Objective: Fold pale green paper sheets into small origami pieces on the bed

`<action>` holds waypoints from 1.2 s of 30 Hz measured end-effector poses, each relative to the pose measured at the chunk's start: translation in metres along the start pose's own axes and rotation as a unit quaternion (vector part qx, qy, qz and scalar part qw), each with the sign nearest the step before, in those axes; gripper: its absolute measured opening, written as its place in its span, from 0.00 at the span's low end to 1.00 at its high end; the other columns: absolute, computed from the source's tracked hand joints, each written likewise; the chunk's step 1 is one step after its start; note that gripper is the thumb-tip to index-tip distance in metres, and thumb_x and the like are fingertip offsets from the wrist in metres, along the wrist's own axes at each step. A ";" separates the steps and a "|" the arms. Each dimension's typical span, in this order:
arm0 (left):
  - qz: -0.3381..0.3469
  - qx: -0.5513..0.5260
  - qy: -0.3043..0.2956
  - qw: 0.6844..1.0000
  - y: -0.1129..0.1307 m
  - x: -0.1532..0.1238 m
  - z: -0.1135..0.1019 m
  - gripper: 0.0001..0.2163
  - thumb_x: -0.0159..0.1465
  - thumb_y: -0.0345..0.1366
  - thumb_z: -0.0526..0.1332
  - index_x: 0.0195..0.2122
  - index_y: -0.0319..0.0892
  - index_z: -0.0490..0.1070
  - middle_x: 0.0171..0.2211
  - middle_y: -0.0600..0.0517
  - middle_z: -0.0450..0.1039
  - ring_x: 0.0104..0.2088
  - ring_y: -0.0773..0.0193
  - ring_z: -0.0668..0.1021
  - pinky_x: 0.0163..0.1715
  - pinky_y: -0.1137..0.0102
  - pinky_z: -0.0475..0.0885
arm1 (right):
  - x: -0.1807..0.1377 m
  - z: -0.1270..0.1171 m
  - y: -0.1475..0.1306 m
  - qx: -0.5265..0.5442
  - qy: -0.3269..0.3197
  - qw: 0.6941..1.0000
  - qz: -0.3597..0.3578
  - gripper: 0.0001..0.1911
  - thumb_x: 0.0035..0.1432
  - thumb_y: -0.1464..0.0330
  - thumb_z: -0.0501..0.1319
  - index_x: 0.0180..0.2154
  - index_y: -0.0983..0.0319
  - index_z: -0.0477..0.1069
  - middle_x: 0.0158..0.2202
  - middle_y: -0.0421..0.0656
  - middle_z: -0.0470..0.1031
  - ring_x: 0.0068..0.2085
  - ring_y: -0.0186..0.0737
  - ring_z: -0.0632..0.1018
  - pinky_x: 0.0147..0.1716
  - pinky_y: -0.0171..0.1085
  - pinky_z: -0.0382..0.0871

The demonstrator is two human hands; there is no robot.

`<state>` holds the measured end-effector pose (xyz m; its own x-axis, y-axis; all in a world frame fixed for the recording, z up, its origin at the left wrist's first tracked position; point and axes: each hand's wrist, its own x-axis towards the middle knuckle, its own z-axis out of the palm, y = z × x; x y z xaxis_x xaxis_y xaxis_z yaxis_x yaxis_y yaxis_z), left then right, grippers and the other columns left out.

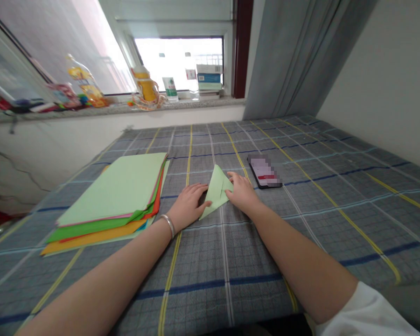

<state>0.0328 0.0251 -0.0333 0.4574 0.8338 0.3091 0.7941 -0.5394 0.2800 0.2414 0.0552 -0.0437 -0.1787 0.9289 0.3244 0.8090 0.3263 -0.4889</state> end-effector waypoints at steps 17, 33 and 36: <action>-0.095 -0.367 0.052 0.924 0.006 0.003 -0.001 0.19 0.59 0.30 0.59 0.53 0.43 0.66 0.37 0.52 0.77 0.37 0.65 0.78 0.40 0.68 0.74 | 0.003 0.001 -0.004 0.250 0.116 0.961 0.025 0.32 0.49 0.68 0.61 0.57 0.59 0.60 0.50 0.50 0.70 0.44 0.45 0.73 0.42 0.48 0.71; -0.061 -0.414 0.036 0.907 0.009 0.001 -0.002 0.19 0.57 0.33 0.63 0.51 0.44 0.68 0.52 0.46 0.68 0.51 0.59 0.72 0.49 0.63 0.71 | -0.002 0.004 -0.013 0.478 -0.034 0.877 -0.026 0.41 0.51 0.60 0.64 0.62 0.49 0.47 0.64 0.47 0.52 0.59 0.46 0.65 0.57 0.51 0.61; -0.059 -0.405 0.032 0.912 0.008 0.002 0.000 0.19 0.57 0.33 0.64 0.51 0.44 0.69 0.51 0.47 0.68 0.50 0.59 0.72 0.48 0.62 0.71 | -0.001 0.005 -0.013 0.488 -0.038 0.872 -0.010 0.42 0.50 0.60 0.65 0.62 0.51 0.47 0.63 0.48 0.54 0.59 0.45 0.65 0.57 0.50 0.61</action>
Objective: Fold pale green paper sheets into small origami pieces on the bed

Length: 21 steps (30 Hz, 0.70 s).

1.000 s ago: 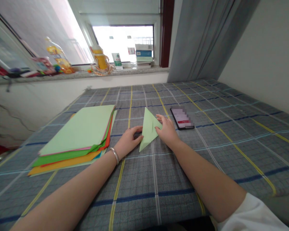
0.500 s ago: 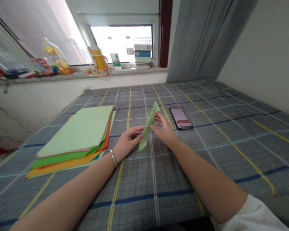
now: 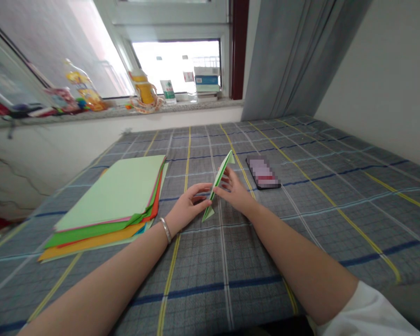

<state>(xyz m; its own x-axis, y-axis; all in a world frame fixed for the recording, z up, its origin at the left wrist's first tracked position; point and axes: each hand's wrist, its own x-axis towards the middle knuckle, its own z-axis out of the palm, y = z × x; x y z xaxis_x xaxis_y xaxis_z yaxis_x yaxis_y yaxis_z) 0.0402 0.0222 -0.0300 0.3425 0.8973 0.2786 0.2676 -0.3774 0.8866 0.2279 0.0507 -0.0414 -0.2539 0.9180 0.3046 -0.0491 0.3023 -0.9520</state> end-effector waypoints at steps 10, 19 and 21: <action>0.040 0.002 -0.009 0.999 -0.003 0.000 -0.001 0.20 0.61 0.32 0.60 0.55 0.47 0.65 0.56 0.47 0.64 0.54 0.60 0.70 0.51 0.63 0.71 | -0.002 0.003 -0.005 0.014 -0.012 1.000 0.008 0.36 0.51 0.66 0.62 0.59 0.53 0.51 0.62 0.46 0.57 0.59 0.45 0.65 0.57 0.49 0.62; 0.097 0.079 0.046 0.991 0.004 -0.003 -0.002 0.27 0.58 0.24 0.52 0.59 0.47 0.59 0.58 0.46 0.60 0.54 0.59 0.68 0.41 0.69 0.75 | -0.003 0.002 0.000 -0.033 -0.005 0.999 0.008 0.38 0.44 0.76 0.56 0.59 0.55 0.54 0.56 0.46 0.67 0.55 0.46 0.70 0.52 0.47 0.68; 0.097 0.091 0.061 0.989 0.003 -0.002 -0.003 0.28 0.57 0.23 0.51 0.59 0.46 0.60 0.57 0.46 0.61 0.55 0.59 0.67 0.41 0.69 0.75 | -0.002 0.002 0.001 -0.051 -0.007 0.999 0.012 0.38 0.44 0.76 0.55 0.59 0.55 0.54 0.54 0.46 0.68 0.53 0.44 0.72 0.50 0.46 0.69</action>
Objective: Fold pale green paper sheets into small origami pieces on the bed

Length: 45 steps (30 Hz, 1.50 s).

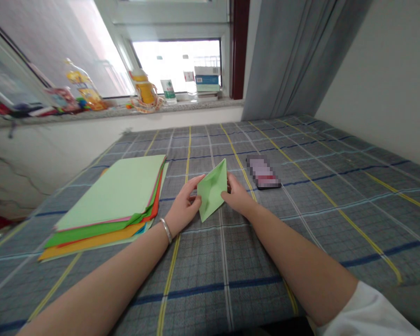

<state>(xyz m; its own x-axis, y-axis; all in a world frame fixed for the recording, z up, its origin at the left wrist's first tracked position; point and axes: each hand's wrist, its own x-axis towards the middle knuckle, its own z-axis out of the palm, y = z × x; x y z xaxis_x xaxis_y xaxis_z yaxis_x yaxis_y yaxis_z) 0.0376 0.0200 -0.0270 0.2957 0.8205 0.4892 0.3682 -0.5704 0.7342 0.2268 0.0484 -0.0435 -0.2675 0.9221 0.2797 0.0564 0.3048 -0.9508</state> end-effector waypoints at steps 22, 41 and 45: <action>-0.077 0.252 -0.022 0.964 -0.020 0.007 -0.018 0.16 0.62 0.32 0.55 0.51 0.43 0.72 0.40 0.48 0.76 0.39 0.59 0.75 0.44 0.63 0.70 | -0.001 -0.013 -0.007 -0.284 -0.085 0.945 -0.140 0.29 0.51 0.79 0.52 0.54 0.53 0.67 0.56 0.40 0.69 0.58 0.40 0.68 0.59 0.49 0.59; -0.059 0.339 -0.069 0.936 -0.019 0.008 -0.031 0.22 0.61 0.30 0.53 0.56 0.46 0.67 0.32 0.51 0.77 0.33 0.60 0.76 0.37 0.67 0.70 | -0.009 -0.016 -0.031 -0.593 0.035 0.803 -0.052 0.04 0.51 0.71 0.58 0.26 0.59 0.64 0.29 0.39 0.72 0.35 0.38 0.71 0.26 0.35 0.54; -0.005 0.435 -0.139 0.890 -0.015 0.007 -0.036 0.22 0.62 0.31 0.53 0.59 0.45 0.63 0.35 0.47 0.77 0.37 0.56 0.76 0.39 0.65 0.68 | -0.010 -0.019 -0.029 -0.577 -0.003 0.817 0.011 0.03 0.50 0.70 0.59 0.27 0.58 0.66 0.29 0.36 0.73 0.31 0.35 0.71 0.23 0.34 0.50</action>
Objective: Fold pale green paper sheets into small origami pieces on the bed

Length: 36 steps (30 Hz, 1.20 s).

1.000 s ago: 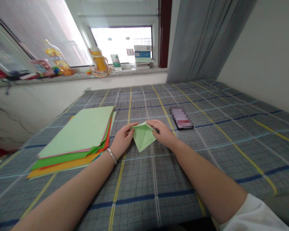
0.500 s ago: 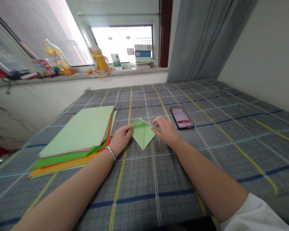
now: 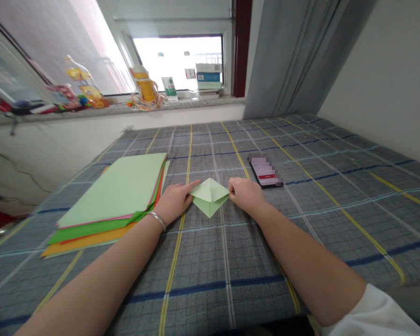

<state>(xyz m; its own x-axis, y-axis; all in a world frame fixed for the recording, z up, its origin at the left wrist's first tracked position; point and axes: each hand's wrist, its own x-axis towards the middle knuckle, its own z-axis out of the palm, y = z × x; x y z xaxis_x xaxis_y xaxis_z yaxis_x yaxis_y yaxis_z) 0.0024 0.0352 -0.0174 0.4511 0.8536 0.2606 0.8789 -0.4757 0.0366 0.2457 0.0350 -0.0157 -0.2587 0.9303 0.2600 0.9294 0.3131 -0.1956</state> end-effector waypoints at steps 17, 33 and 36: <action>0.045 0.087 -0.050 0.994 0.005 -0.005 -0.004 0.22 0.65 0.29 0.51 0.60 0.42 0.60 0.36 0.45 0.78 0.38 0.55 0.77 0.37 0.64 0.68 | -0.001 -0.004 -0.002 0.027 0.030 0.990 -0.135 0.09 0.52 0.75 0.57 0.37 0.59 0.67 0.39 0.43 0.71 0.43 0.41 0.71 0.38 0.36 0.63; 0.005 0.116 -0.071 0.991 0.014 -0.008 -0.008 0.22 0.63 0.34 0.51 0.59 0.46 0.61 0.37 0.45 0.77 0.37 0.51 0.77 0.34 0.62 0.68 | -0.006 -0.008 -0.010 0.027 -0.044 0.961 -0.272 0.08 0.59 0.72 0.55 0.34 0.60 0.72 0.47 0.42 0.76 0.47 0.41 0.74 0.44 0.38 0.67; 0.003 0.119 -0.073 0.990 0.014 -0.009 -0.008 0.22 0.64 0.36 0.50 0.59 0.46 0.61 0.37 0.46 0.77 0.38 0.52 0.77 0.36 0.62 0.69 | -0.006 -0.010 -0.012 0.016 -0.054 0.962 -0.269 0.08 0.60 0.72 0.54 0.33 0.60 0.72 0.48 0.42 0.75 0.48 0.40 0.75 0.44 0.37 0.67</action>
<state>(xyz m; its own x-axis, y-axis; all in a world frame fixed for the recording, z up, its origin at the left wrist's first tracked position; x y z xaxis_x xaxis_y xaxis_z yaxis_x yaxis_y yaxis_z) 0.0096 0.0194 -0.0113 0.4584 0.8810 0.1171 0.8801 -0.4316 -0.1981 0.2392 0.0235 -0.0053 -0.7265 0.6464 0.2332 0.6457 0.7582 -0.0903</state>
